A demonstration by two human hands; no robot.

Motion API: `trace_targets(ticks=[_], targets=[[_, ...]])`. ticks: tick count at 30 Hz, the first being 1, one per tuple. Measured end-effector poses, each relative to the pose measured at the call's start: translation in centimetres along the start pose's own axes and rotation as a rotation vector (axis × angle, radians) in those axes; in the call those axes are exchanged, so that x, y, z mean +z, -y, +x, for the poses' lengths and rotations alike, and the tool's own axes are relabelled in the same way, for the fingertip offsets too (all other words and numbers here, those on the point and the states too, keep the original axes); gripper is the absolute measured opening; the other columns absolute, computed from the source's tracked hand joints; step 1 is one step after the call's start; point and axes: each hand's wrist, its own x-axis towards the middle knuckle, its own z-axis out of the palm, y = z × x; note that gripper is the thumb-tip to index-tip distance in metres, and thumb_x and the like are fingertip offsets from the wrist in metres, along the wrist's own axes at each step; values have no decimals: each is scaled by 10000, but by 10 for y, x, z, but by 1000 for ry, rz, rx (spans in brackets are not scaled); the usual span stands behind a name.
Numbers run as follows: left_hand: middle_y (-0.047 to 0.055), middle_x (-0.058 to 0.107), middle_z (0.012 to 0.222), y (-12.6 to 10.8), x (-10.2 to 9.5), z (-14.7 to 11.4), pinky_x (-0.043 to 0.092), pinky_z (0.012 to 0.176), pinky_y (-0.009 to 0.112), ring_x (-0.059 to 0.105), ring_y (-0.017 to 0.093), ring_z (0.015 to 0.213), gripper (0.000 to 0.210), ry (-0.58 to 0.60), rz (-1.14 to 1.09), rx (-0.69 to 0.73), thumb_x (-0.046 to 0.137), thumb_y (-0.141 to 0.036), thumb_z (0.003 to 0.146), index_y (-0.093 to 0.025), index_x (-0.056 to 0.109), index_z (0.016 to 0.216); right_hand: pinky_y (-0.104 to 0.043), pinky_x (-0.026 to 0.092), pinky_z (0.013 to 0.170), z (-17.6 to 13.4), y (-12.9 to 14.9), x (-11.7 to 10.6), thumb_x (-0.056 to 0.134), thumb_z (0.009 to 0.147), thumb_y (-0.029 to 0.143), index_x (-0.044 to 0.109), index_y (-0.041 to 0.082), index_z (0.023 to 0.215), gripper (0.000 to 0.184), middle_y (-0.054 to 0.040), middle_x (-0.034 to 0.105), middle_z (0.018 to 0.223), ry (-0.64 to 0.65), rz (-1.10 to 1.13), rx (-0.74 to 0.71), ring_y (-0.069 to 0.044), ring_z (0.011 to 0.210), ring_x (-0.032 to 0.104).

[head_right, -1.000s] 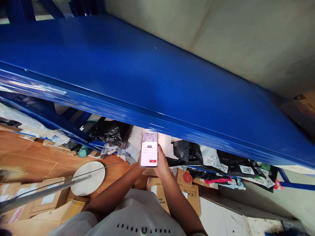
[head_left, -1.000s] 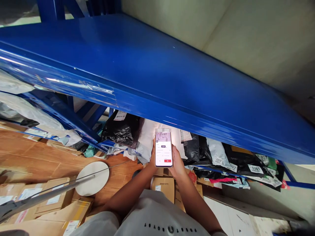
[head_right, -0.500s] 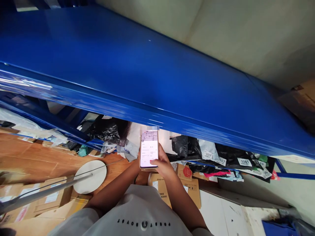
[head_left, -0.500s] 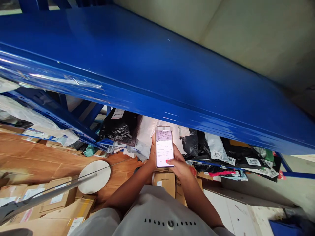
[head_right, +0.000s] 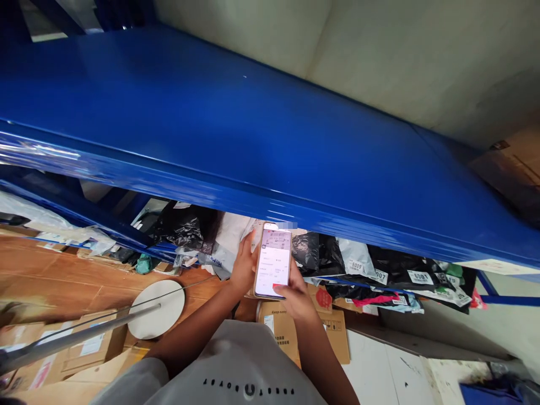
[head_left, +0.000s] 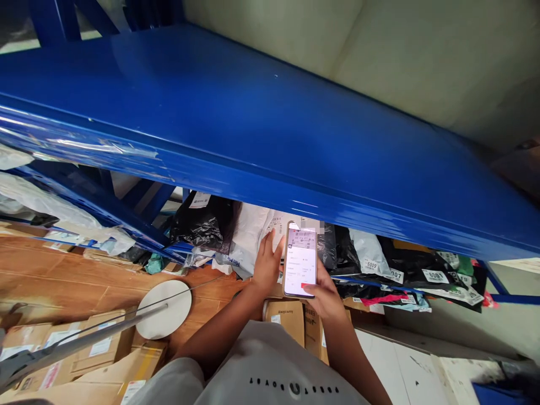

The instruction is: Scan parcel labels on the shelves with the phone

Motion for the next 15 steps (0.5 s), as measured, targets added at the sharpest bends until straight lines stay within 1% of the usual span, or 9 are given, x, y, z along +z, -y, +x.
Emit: trace_targets(ticks=[1,3,4,6,8,9,13,15], targets=[[136,316,1537,1,-6,0,316,1117,475,283,311,1391,587,-6,111,6,463,-101,889,-210,374,1459,-488,464,1009,-3,3,-5,717,603,92,509,322,1352,811,-45,658,1283,4,20,-2,-326,1214,588],[149,387,1491,6,-16,1,365,1060,468,358,319,1312,549,27,353,-50,427,-91,901,-153,390,1446,-506,455,1015,-8,9,-14,699,602,123,489,318,1376,825,-56,652,1291,16,57,-7,-340,1221,582],[158,453,1430,9,-19,2,400,1004,467,417,323,1239,524,61,443,-99,413,-99,909,-131,406,1432,-513,454,1013,-10,11,-18,692,604,135,477,314,1390,834,-62,648,1298,16,68,-13,-347,1220,582],[176,561,1266,15,-23,5,436,884,472,490,335,1099,450,131,555,-168,396,-121,921,-106,481,1363,-520,456,1008,-14,14,-25,680,611,144,453,312,1411,848,-69,639,1311,3,80,-29,-352,1213,586],[182,600,1120,19,-24,8,428,821,476,514,348,1026,365,158,595,-181,379,-137,932,-105,575,1237,-525,457,1004,-18,15,-32,668,617,136,431,315,1427,863,-72,635,1316,-11,94,-38,-351,1202,595],[182,603,1079,20,-25,11,421,811,474,518,350,1014,335,164,600,-170,372,-137,934,-110,607,1172,-526,456,1003,-19,16,-36,662,619,130,422,317,1434,870,-72,637,1313,-15,102,-38,-350,1195,600],[163,618,1012,22,-27,24,394,805,447,537,321,986,294,226,596,-63,365,-112,930,-130,654,988,-524,449,1007,-29,16,-50,658,619,125,420,329,1434,874,-58,650,1298,-35,114,-46,-343,1174,614],[159,623,1005,17,-24,34,384,806,442,543,310,977,284,234,585,-21,374,-109,925,-128,653,976,-517,445,1011,-37,16,-58,662,618,130,429,327,1429,867,-55,643,1309,-41,117,-53,-338,1183,608]])
